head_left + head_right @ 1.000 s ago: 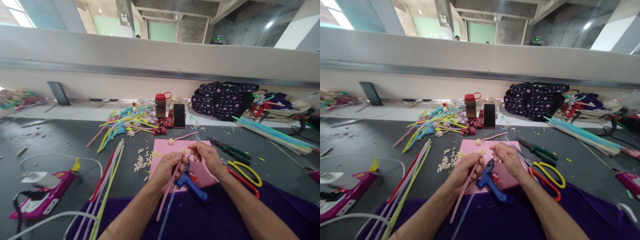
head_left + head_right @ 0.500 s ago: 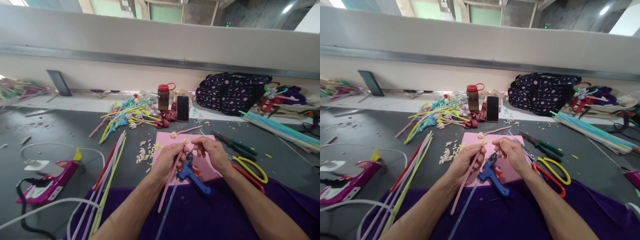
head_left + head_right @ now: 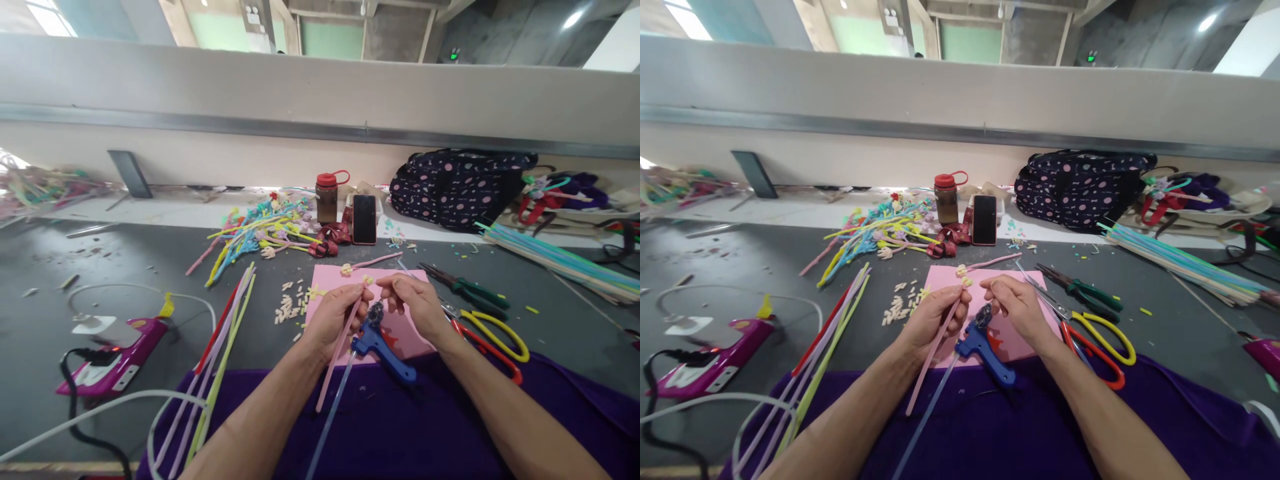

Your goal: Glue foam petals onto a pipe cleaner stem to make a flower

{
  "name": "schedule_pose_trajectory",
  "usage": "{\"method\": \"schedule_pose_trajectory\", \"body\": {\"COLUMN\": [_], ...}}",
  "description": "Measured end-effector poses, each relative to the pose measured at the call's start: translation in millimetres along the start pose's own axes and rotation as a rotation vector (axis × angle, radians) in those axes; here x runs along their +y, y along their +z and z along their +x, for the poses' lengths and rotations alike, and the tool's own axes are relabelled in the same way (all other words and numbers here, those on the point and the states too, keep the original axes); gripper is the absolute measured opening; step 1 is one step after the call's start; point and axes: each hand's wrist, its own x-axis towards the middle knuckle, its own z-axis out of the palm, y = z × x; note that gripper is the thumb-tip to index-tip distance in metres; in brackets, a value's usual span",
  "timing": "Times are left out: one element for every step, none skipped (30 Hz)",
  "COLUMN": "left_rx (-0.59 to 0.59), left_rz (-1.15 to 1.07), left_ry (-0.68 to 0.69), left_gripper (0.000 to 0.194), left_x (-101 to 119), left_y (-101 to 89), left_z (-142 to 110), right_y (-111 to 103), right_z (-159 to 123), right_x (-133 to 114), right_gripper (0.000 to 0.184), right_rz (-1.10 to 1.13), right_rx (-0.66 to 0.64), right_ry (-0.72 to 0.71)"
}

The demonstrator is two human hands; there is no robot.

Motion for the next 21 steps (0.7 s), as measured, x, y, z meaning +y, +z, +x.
{"method": "schedule_pose_trajectory", "body": {"left_rx": [-0.005, -0.014, -0.026, -0.038, -0.048, -0.055, -0.055, -0.051, -0.044, -0.036, -0.030, -0.032, -0.042, -0.056, -0.071, -0.082, -0.087, -0.085, -0.078, -0.070, -0.063], "left_rz": [0.000, -0.001, 0.001, 0.003, 0.004, 0.007, 0.009, 0.011, 0.014, 0.020, 0.029, 0.034, 0.038, 0.040, 0.042, 0.047, 0.053, 0.060, 0.068, 0.077, 0.087], "left_ry": [-0.003, -0.004, -0.002, -0.001, -0.001, -0.003, -0.006, -0.010, -0.015, -0.020, -0.026, -0.034, -0.048, -0.063, -0.077, -0.087, -0.094, -0.098, -0.096, -0.089, -0.080], "left_gripper": [0.026, 0.026, 0.026, 0.026, 0.026, 0.026, 0.026, 0.025, 0.024, 0.024, 0.023, 0.023, 0.024, 0.024, 0.024, 0.025, 0.025, 0.025, 0.025, 0.025, 0.026], "left_x": [-0.2, -0.4, -0.7, -0.9, -0.9, -0.8, -0.4, 0.0, 0.6, 1.1, 1.4, 1.4, 1.2, 0.7, 0.0, -0.8, -1.6, -2.4, -3.0, -3.7, -4.3], "left_y": [-0.3, -0.9, -1.5, -2.1, -2.6, -2.9, -3.0, -3.0, -2.7, -2.4, -2.0, -1.5, -1.1, -0.8, -0.5, -0.4, -0.3, -0.4, -0.6, -0.9, -1.3], "left_z": [0.0, 0.1, 0.2, 0.2, 0.2, 0.1, 0.0, -0.2, -0.4, -0.6, -0.8, -0.9, -0.9, -0.9, -0.8, -0.6, -0.4, -0.1, 0.1, 0.4, 0.6], "right_y": [0.2, 0.4, 0.4, 0.2, 0.0, -0.3, -0.6, -0.9, -1.0, -1.0, -0.9, -0.7, -0.4, 0.0, 0.4, 0.6, 0.8, 0.9, 0.7, 0.3, -0.4], "right_z": [0.1, 0.3, 0.4, 0.5, 0.6, 0.7, 0.9, 1.1, 1.2, 1.4, 1.5, 1.5, 1.4, 1.3, 1.0, 0.7, 0.5, 0.3, 0.2, 0.2, 0.5], "right_x": [-1.3, -2.8, -4.3, -5.6, -6.7, -7.4, -7.6, -7.5, -7.0, -6.4, -5.9, -5.4, -5.3, -5.4, -5.8, -6.4, -7.1, -7.8, -8.3, -8.6, -8.7], "right_gripper": [0.030, 0.026, 0.023, 0.020, 0.017, 0.014, 0.013, 0.014, 0.016, 0.017, 0.017, 0.017, 0.017, 0.016, 0.015, 0.014, 0.013, 0.011, 0.010, 0.009, 0.008], "right_rz": [-0.013, -0.030, -0.048, -0.064, -0.077, -0.084, -0.084, -0.079, -0.071, -0.065, -0.063, -0.064, -0.068, -0.070, -0.067, -0.056, -0.038, -0.017, 0.003, 0.019, 0.028], "right_rx": [0.015, 0.029, 0.041, 0.052, 0.058, 0.063, 0.066, 0.066, 0.062, 0.054, 0.042, 0.029, 0.019, 0.012, 0.010, 0.007, 0.003, -0.006, -0.021, -0.036, -0.045], "right_ry": [0.004, 0.005, 0.006, 0.007, 0.010, 0.015, 0.022, 0.032, 0.043, 0.052, 0.059, 0.062, 0.063, 0.063, 0.062, 0.063, 0.065, 0.071, 0.078, 0.083, 0.089]}}
